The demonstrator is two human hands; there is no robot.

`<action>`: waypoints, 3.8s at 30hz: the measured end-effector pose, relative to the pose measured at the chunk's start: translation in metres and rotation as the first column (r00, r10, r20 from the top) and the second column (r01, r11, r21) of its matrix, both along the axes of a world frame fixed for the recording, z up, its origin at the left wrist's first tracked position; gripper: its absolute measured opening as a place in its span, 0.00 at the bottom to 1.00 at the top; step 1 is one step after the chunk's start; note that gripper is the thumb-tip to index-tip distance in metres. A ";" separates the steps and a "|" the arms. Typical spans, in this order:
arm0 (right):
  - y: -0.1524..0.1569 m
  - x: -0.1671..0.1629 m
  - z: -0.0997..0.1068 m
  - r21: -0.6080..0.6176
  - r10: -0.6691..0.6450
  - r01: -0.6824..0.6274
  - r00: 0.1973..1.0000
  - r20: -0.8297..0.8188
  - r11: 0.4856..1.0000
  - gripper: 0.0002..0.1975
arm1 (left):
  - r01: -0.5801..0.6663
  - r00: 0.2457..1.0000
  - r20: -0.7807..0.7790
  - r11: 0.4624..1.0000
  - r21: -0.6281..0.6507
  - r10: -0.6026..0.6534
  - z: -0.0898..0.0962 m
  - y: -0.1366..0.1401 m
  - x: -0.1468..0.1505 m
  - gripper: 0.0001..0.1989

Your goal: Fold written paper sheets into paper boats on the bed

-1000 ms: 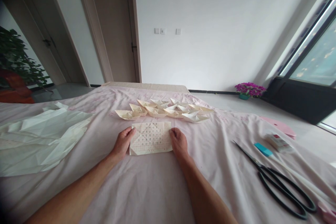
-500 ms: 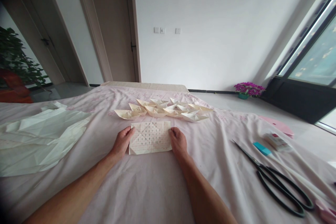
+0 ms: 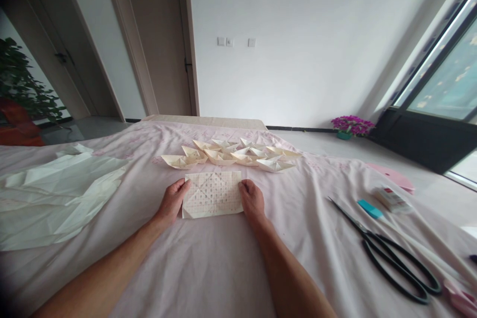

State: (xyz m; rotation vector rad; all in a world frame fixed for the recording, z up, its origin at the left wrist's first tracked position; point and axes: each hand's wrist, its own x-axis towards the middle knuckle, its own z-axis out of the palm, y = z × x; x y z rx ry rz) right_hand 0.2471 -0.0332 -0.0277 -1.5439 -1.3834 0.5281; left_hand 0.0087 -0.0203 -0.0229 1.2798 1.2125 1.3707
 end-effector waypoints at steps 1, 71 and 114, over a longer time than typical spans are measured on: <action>0.000 0.000 0.000 -0.001 -0.004 0.004 1.000 0.002 1.000 0.17 | -0.004 1.000 0.000 1.000 -0.003 0.004 0.001 0.000 0.000 0.18; 0.003 0.001 -0.005 0.017 0.017 -0.018 1.000 0.018 1.000 0.15 | 0.003 1.000 -0.002 1.000 0.013 -0.003 -0.004 0.001 -0.001 0.18; -0.023 -0.004 0.017 0.564 -0.057 -0.091 0.969 0.239 0.821 0.12 | -0.090 0.984 -0.138 0.983 0.160 0.113 -0.027 0.015 -0.022 0.34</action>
